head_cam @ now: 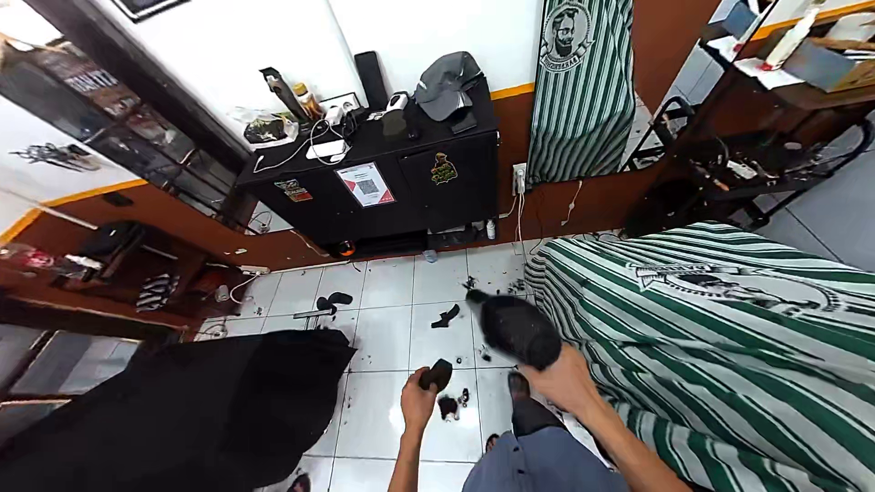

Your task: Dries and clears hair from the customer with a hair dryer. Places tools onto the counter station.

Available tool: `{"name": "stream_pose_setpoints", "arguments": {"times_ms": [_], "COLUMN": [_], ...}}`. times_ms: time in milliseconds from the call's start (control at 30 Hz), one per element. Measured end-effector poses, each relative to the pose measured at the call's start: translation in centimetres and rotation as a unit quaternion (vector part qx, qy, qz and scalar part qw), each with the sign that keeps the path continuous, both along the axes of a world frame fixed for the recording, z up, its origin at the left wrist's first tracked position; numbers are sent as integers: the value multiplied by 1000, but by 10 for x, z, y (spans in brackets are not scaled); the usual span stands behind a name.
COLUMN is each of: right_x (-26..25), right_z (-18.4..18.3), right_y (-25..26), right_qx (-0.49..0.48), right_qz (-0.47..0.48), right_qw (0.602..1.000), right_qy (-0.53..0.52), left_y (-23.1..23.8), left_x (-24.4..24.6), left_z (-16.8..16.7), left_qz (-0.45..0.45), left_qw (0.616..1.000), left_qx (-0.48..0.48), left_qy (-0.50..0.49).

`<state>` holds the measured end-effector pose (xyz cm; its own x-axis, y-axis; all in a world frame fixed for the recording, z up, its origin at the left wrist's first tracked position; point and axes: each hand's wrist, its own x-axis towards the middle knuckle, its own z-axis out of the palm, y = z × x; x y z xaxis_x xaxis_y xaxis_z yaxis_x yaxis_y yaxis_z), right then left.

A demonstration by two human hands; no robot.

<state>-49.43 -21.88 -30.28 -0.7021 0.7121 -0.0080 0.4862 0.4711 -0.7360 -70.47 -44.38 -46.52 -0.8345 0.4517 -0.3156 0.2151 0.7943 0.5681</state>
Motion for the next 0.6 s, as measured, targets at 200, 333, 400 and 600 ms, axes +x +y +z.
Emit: {"name": "stream_pose_setpoints", "arguments": {"times_ms": [200,333,400,600], "right_x": [-144,-270,-326,-403], "right_z": [-24,-55,-60,-63], "right_y": [237,399,450,513], "right_qx": [-405,-509,-507,-480], "right_qz": [-81,-215,-318,-382], "right_qw": [904,781,734,738], "right_qy": [109,291,322,281], "left_y": [13,29,41,81], "left_x": [-35,-63,-81,-140], "left_z": [-35,-29,-14,-1], "left_qz": [37,109,117,125], "left_qw": [998,993,992,992], "left_qx": [40,18,17,3], "left_qy": [-33,-46,-44,-24]}}
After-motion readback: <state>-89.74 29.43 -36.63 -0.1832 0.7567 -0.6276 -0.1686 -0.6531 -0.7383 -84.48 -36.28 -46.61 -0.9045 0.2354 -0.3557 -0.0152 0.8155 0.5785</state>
